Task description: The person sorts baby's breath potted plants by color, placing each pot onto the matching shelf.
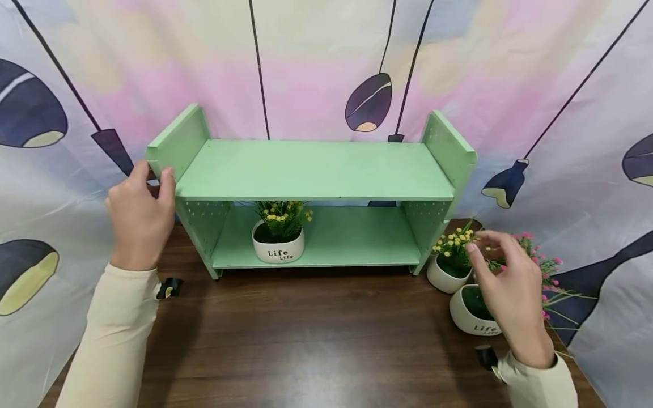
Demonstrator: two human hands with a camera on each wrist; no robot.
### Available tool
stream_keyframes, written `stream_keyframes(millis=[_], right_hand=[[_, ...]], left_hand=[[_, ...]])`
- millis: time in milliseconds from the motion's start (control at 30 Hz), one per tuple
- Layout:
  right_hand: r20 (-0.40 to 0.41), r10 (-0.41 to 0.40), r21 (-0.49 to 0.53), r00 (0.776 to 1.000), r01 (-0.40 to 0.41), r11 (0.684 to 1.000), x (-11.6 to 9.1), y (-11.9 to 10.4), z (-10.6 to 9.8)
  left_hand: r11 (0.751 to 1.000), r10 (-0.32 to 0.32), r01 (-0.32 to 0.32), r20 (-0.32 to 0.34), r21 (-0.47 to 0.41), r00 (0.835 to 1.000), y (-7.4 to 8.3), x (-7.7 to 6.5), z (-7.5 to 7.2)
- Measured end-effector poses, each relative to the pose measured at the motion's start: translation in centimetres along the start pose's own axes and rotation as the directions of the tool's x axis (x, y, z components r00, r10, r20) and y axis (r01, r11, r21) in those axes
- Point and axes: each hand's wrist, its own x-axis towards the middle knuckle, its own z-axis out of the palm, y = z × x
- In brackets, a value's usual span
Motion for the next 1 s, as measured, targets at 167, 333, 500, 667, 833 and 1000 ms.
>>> stream_keyframes(millis=[167,333,500,667,833,1000], right_hand=[[0.037,0.046,-0.069,0.998,-0.043,0.997,-3.2,0.6,-0.5],[0.070,0.104,-0.106,0.992,-0.097,0.990,-6.2,2.0,0.1],[0.280,0.172,-0.179,0.944,-0.125,0.976,-7.9,3.7,0.9],[0.457,0.235,-0.247,0.858,-0.131,0.960,-9.0,4.8,1.4],[0.474,0.239,-0.288,0.848,-0.107,0.952,-9.5,5.7,2.2],[0.508,0.250,-0.315,0.824,-0.093,0.945,-9.8,6.3,2.8]], left_hand=[[1.000,-0.017,0.017,-0.033,-0.006,0.999,-0.2,-0.1,-0.3],[0.999,-0.026,0.025,-0.049,-0.020,0.998,-0.3,0.0,-0.3],[0.999,-0.036,0.035,-0.057,-0.024,0.998,-0.5,-0.1,-0.1],[0.999,-0.019,0.017,-0.051,-0.037,0.999,-0.7,-0.5,0.2],[0.999,-0.016,0.014,-0.055,-0.032,0.998,-0.6,-0.5,0.5],[0.999,-0.014,0.011,-0.056,-0.037,0.998,-0.4,-0.4,0.7]])
